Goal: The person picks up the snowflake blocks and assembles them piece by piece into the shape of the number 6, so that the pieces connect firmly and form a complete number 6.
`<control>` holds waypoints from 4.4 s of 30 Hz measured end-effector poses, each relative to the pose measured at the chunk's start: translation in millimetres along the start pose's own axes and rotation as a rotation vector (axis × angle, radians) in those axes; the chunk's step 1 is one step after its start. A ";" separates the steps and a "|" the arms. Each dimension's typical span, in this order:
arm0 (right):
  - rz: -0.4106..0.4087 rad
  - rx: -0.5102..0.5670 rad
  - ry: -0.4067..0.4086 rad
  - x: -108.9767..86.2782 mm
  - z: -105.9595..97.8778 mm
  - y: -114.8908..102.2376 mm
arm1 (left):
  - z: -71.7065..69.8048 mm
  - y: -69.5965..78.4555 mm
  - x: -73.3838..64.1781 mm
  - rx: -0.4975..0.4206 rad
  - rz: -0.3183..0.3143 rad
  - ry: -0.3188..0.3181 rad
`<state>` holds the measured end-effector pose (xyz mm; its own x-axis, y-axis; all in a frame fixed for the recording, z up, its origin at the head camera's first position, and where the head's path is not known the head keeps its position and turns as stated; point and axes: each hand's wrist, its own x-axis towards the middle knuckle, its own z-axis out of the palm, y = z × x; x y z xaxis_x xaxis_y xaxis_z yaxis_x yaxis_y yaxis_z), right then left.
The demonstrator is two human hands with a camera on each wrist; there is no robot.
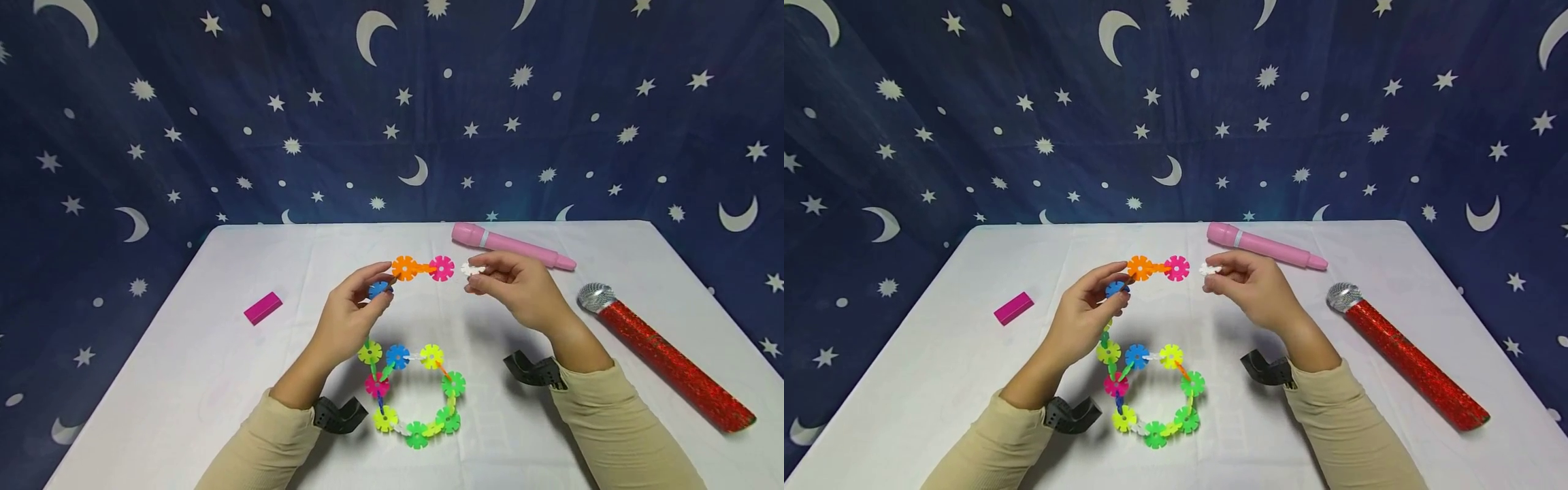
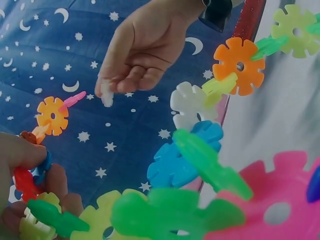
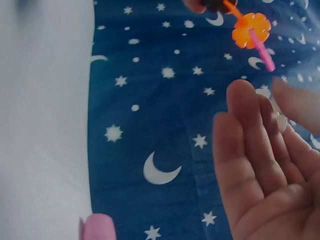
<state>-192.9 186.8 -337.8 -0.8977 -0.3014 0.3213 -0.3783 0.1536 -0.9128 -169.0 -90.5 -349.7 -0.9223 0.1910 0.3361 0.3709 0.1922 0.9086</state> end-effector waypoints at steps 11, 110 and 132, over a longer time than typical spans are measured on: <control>-0.218 0.011 0.074 -1.4 5.2 2.9 | 0.3 1.8 -0.5 -0.030 0.014 -0.007; 0.061 -0.580 0.020 8.1 22.5 59.2 | 0.1 -51.4 8.2 0.375 -0.249 -0.264; 0.229 -0.599 -0.202 6.0 18.3 61.5 | -16.2 -61.6 12.3 0.505 -0.283 -0.446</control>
<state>-217.5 177.2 -396.6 -0.9324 -0.3603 0.0297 -0.2957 0.7127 -0.6361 -204.9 -115.6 -397.6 -0.8981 0.4213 -0.1260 0.2287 0.6923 0.6844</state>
